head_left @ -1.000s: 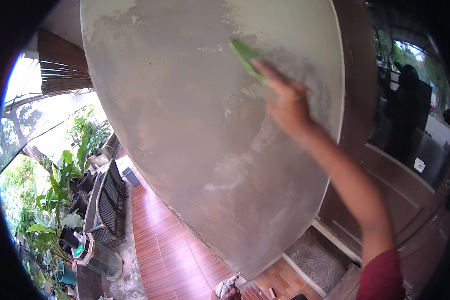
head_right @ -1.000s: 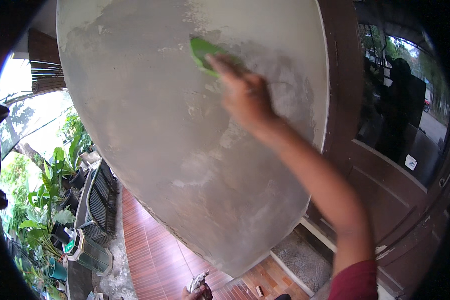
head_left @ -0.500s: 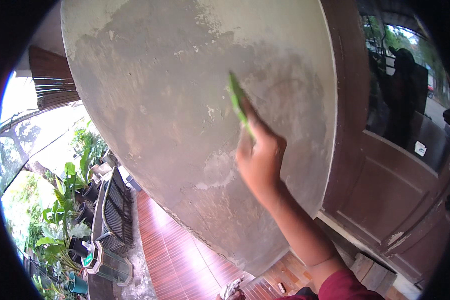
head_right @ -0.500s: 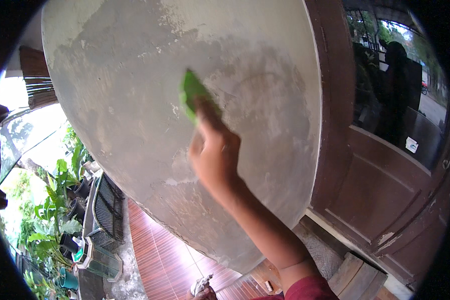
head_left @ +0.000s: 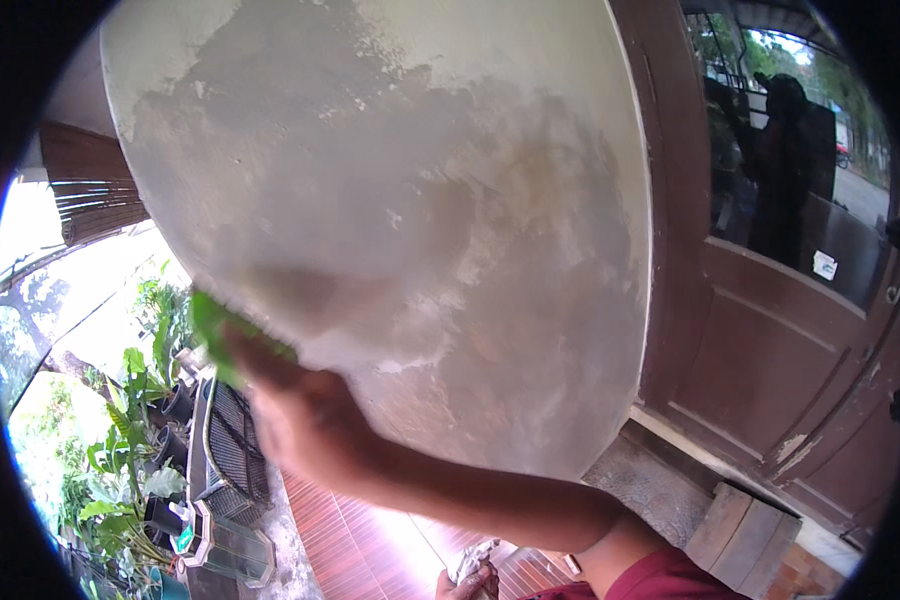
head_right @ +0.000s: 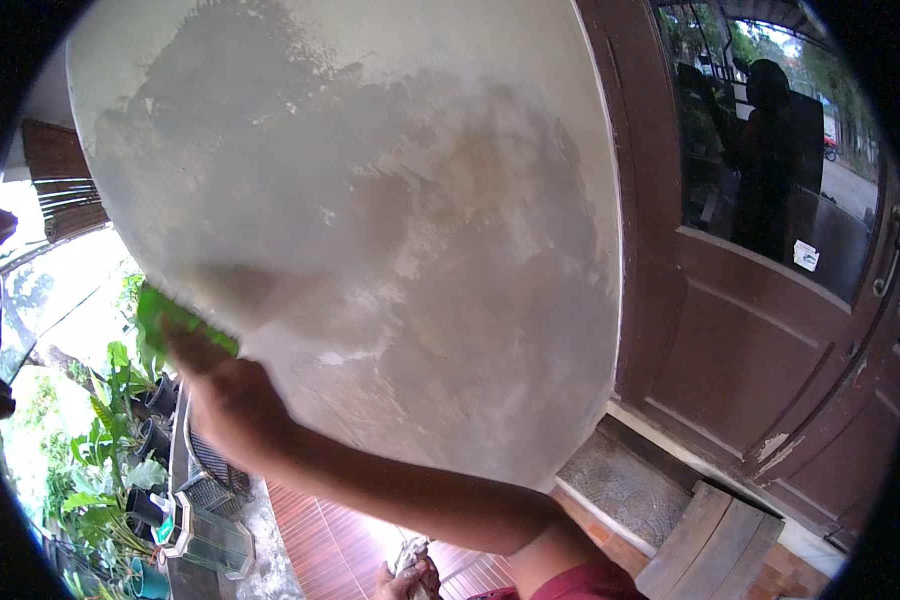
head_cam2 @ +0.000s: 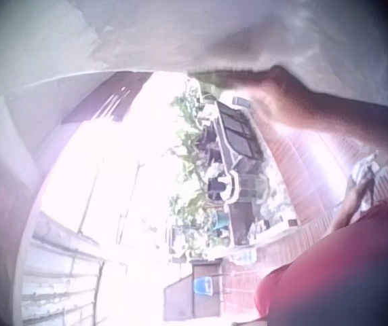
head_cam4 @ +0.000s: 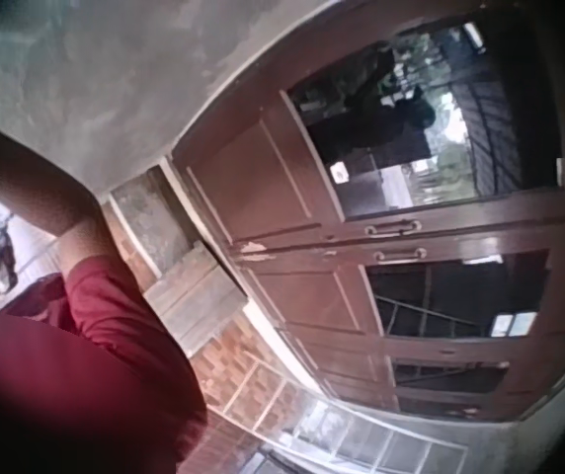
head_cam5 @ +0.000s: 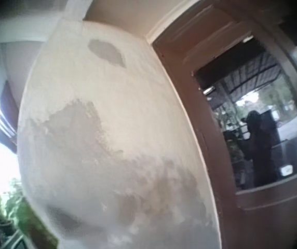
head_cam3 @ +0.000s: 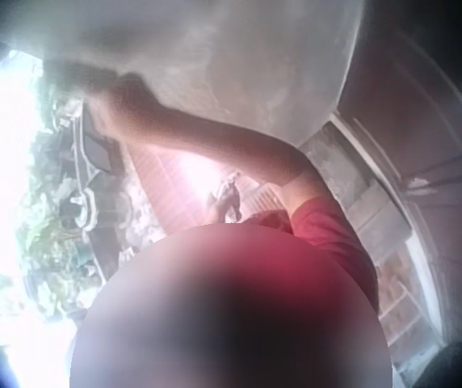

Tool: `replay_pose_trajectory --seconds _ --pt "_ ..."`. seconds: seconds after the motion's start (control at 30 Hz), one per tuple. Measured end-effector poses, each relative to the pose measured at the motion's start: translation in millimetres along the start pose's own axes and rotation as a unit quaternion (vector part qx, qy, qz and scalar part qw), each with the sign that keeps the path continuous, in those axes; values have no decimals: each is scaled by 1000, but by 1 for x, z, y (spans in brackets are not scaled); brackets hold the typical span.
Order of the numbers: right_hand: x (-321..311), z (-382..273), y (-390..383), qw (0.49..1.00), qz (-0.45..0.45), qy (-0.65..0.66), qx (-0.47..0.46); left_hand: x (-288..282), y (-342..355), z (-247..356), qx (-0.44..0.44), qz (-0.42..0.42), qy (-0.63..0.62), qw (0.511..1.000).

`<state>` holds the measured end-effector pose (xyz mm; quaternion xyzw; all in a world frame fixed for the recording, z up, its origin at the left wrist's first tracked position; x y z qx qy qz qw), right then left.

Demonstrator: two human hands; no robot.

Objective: The person applies plaster to a vertical wall using a green plastic trowel, smoothing the surface in repeated strokes. The person periodically adds more plaster to the trowel from a bag held in the other hand.

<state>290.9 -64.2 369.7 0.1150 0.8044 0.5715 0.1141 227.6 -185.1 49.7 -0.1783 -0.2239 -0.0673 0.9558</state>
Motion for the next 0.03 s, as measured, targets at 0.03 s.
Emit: replay_pose_trajectory --seconds 0.03 --pt "-22 12 2 999 -7 12 39 -1 1 3 4 -3 -1 1000"
Point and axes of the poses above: each hand's wrist, its own y-axis towards the middle knuckle, its own x-axis out of the palm, z = x × y, the point moved 6 cm from there along y, towards the middle knuckle, and after that the axes turned 13 degrees about -y, right-handed, at the moved point
